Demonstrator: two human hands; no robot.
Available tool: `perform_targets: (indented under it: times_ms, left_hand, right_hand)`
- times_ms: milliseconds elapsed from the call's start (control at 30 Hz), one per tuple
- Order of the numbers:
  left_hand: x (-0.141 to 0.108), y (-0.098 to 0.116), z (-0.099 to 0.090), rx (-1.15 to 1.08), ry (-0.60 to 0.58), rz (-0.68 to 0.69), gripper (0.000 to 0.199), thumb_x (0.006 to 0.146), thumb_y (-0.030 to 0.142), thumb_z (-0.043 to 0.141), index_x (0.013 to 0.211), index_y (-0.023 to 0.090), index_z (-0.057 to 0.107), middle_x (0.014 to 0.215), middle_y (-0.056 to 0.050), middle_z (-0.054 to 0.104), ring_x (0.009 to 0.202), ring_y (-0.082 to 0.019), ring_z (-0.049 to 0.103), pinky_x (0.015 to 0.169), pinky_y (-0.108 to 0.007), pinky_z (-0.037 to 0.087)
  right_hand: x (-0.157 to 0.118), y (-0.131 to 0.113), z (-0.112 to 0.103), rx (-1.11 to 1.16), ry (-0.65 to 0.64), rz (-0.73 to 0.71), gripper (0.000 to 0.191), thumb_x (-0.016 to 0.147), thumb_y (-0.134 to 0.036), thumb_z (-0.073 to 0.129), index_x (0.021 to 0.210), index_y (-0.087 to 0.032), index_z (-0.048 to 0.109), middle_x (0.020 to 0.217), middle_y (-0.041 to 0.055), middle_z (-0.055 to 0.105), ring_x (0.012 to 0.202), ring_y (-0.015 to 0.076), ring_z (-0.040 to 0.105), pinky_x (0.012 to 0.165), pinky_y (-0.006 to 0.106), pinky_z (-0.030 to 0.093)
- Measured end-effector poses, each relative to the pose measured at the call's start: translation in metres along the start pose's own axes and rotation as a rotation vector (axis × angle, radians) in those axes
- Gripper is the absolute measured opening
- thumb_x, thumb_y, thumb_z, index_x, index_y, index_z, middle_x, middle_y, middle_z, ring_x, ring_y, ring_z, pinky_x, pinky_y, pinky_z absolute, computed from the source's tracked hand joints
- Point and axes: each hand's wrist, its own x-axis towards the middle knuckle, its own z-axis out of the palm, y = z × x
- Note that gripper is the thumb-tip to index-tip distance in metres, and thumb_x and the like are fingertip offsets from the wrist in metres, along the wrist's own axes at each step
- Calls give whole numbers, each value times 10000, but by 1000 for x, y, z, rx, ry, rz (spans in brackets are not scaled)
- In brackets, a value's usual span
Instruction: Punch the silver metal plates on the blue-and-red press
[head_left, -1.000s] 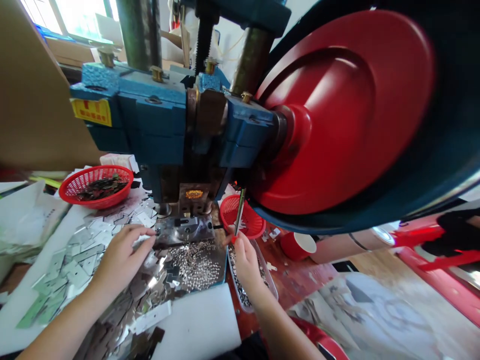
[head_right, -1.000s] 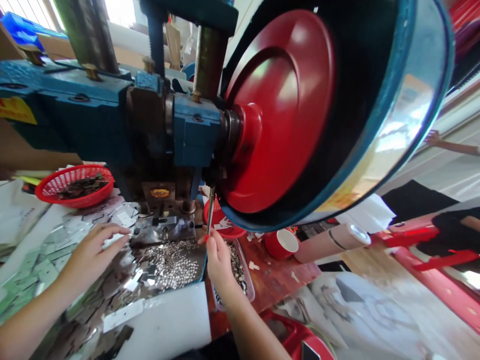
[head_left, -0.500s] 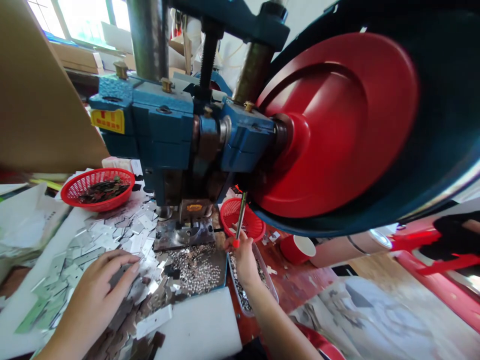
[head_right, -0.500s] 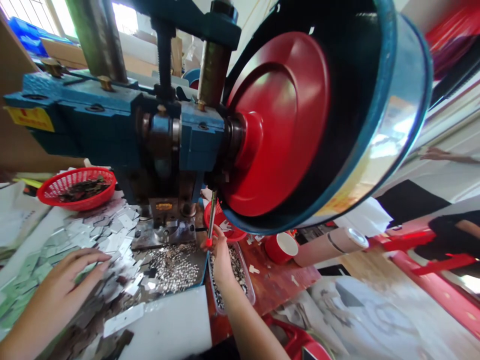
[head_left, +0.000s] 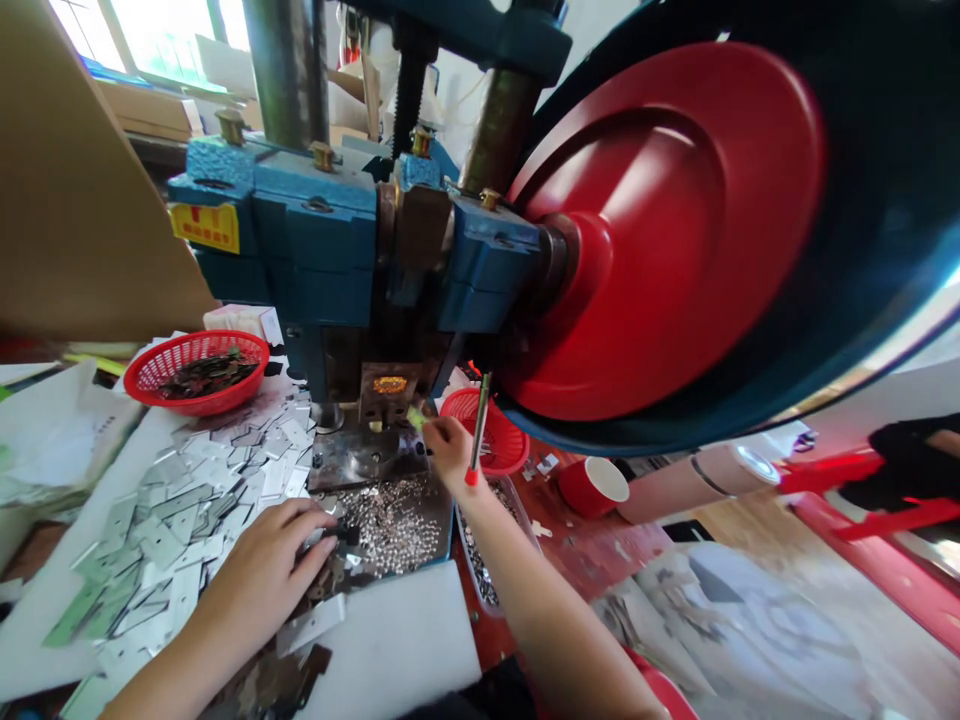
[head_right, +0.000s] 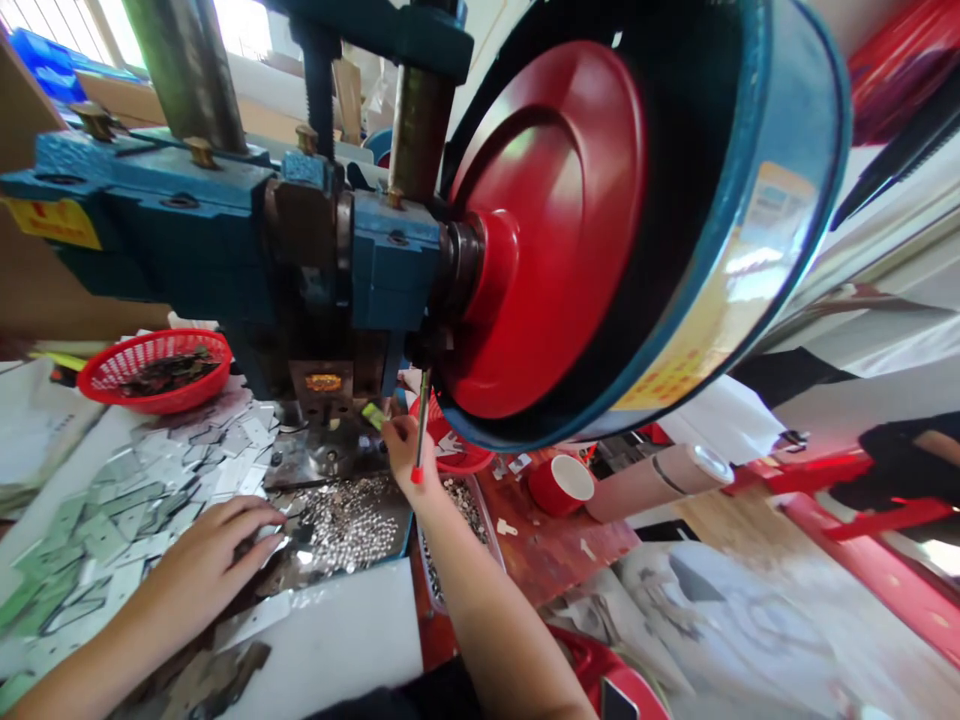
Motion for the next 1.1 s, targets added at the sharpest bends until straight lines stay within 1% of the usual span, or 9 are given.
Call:
perform_targets:
  times_ms: [100, 167, 333, 400, 567, 667, 800, 933, 1100]
  left_hand:
    - [3, -2, 4, 21, -31, 34, 263, 861, 430, 473, 950, 286, 675, 1059, -32, 628, 984, -232, 584, 891, -413, 469]
    - [5, -4, 5, 32, -44, 50, 270, 867, 427, 467, 949, 276, 675, 1053, -39, 630, 970, -231, 586, 888, -417, 467]
    - [7, -2, 5, 55, -68, 60, 270, 874, 401, 456, 946, 245, 664, 1032, -61, 623, 946, -238, 587, 868, -426, 460]
    - [9, 1, 5, 54, -91, 69, 255, 873, 380, 457, 962, 248, 657, 1028, -60, 615, 942, -238, 582, 860, -423, 455]
    - [13, 8, 5, 47, -171, 82, 221, 855, 353, 489, 990, 264, 640, 1017, -49, 598, 934, -236, 559, 848, -423, 439]
    - [9, 8, 4, 52, -159, 83, 210, 847, 363, 502, 963, 256, 641, 1014, -51, 594, 931, -236, 554, 845, -424, 438]
    - [-7, 6, 1, 58, -133, 75, 214, 858, 367, 484, 932, 251, 647, 998, -54, 596, 925, -230, 560, 842, -418, 445]
    - [-31, 3, 0, 60, -210, 49, 212, 834, 420, 518, 941, 288, 644, 1040, -49, 598, 945, -239, 568, 839, -422, 459]
    - [-49, -2, 7, 73, -254, -6, 143, 769, 398, 591, 868, 317, 656, 1111, -32, 601, 991, -265, 573, 859, -450, 459]
  right_hand:
    - [-16, 9, -25, 56, 112, 0, 309, 828, -377, 519, 1025, -159, 617, 803, 36, 658, 722, 180, 597, 666, 289, 461]
    - [-29, 4, -28, 9, 118, -58, 302, 824, -328, 546, 1085, -189, 605, 900, 45, 659, 813, 189, 602, 739, 307, 465]
    - [-42, -29, 4, -294, -166, -433, 154, 857, -266, 555, 896, -240, 701, 890, 40, 632, 907, 186, 561, 870, 322, 416]
    - [-38, -39, 15, -406, -235, -496, 151, 858, -266, 561, 883, -238, 707, 871, 37, 628, 891, 183, 548, 856, 313, 403]
    - [-29, -47, 23, -590, -271, -452, 131, 834, -234, 562, 826, -232, 692, 836, 18, 630, 857, 174, 538, 789, 287, 378]
    - [-29, -50, 24, -670, -265, -443, 112, 813, -242, 568, 796, -223, 677, 828, 22, 635, 863, 190, 544, 750, 297, 366]
    - [-27, -51, 28, -710, -252, -436, 109, 815, -222, 555, 802, -204, 662, 824, 34, 638, 856, 195, 555, 733, 300, 357]
    - [-18, -46, 31, -705, -178, -425, 131, 851, -236, 537, 839, -203, 664, 841, 47, 638, 854, 198, 550, 739, 307, 355]
    - [-13, -41, 29, -728, -228, -565, 188, 877, -277, 507, 868, -240, 691, 864, 43, 635, 883, 209, 522, 764, 335, 357]
